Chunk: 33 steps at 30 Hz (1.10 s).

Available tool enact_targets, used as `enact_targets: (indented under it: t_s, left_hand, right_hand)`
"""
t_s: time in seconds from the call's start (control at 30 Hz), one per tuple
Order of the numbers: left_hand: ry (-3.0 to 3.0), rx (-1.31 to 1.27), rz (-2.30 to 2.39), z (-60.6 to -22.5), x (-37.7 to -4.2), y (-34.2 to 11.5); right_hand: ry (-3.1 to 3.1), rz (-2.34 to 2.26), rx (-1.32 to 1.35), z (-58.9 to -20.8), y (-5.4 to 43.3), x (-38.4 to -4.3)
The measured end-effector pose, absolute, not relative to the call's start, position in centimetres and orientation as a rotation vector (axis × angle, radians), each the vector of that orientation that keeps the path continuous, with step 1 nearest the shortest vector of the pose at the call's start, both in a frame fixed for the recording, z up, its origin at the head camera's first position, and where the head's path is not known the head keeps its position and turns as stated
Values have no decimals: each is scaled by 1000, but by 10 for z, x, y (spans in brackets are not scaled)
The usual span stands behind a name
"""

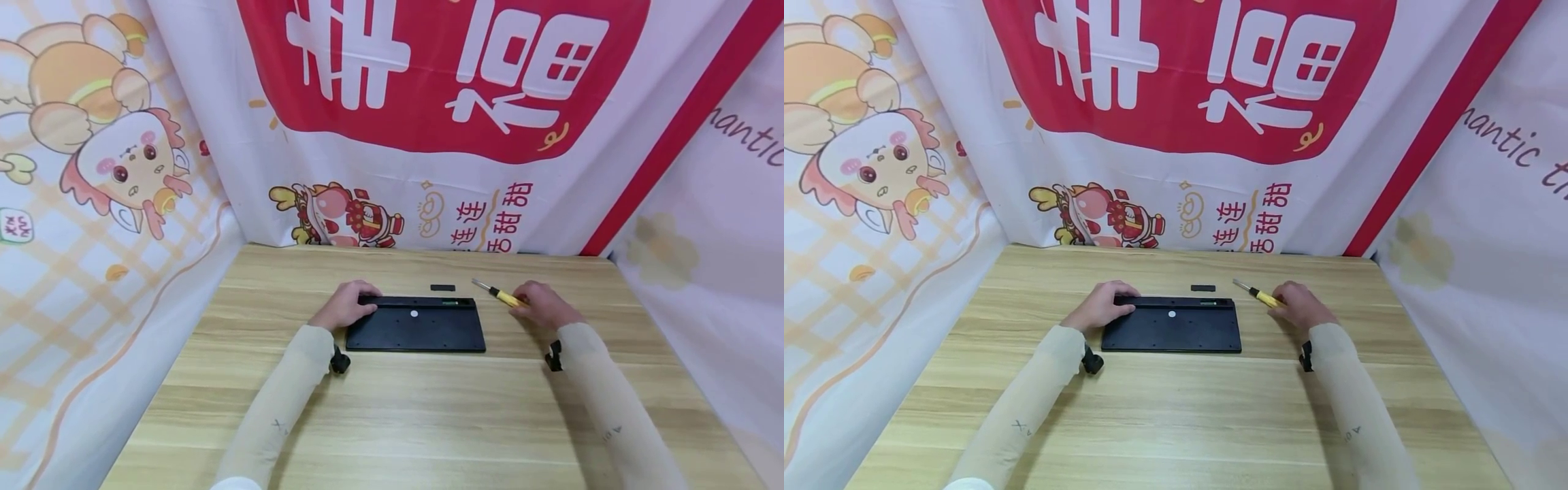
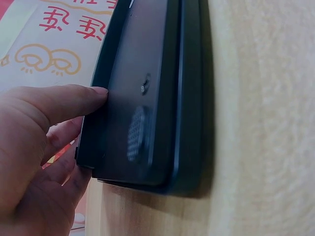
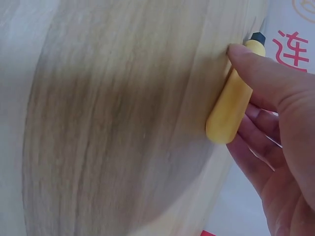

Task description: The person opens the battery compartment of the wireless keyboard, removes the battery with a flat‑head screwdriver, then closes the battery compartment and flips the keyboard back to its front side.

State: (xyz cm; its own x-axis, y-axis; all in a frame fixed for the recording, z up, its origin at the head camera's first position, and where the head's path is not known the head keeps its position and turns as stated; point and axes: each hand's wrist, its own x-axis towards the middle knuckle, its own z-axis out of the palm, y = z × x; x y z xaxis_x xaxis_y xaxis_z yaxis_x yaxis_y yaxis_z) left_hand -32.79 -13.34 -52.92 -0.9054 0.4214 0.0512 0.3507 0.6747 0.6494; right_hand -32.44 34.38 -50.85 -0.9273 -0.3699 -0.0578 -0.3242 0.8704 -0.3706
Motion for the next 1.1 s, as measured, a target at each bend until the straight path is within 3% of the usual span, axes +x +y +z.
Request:
enact_targets:
  t_s: [0.57, 1.1]
  left_hand:
    - [2767, 623, 1054, -527, -326, -132]
    - [2765, 607, 1047, -526, -327, -132]
  right_hand:
    - [2924, -457, -428, -489, 341, -323]
    - [3047, -415, -734, -450, 339, -302]
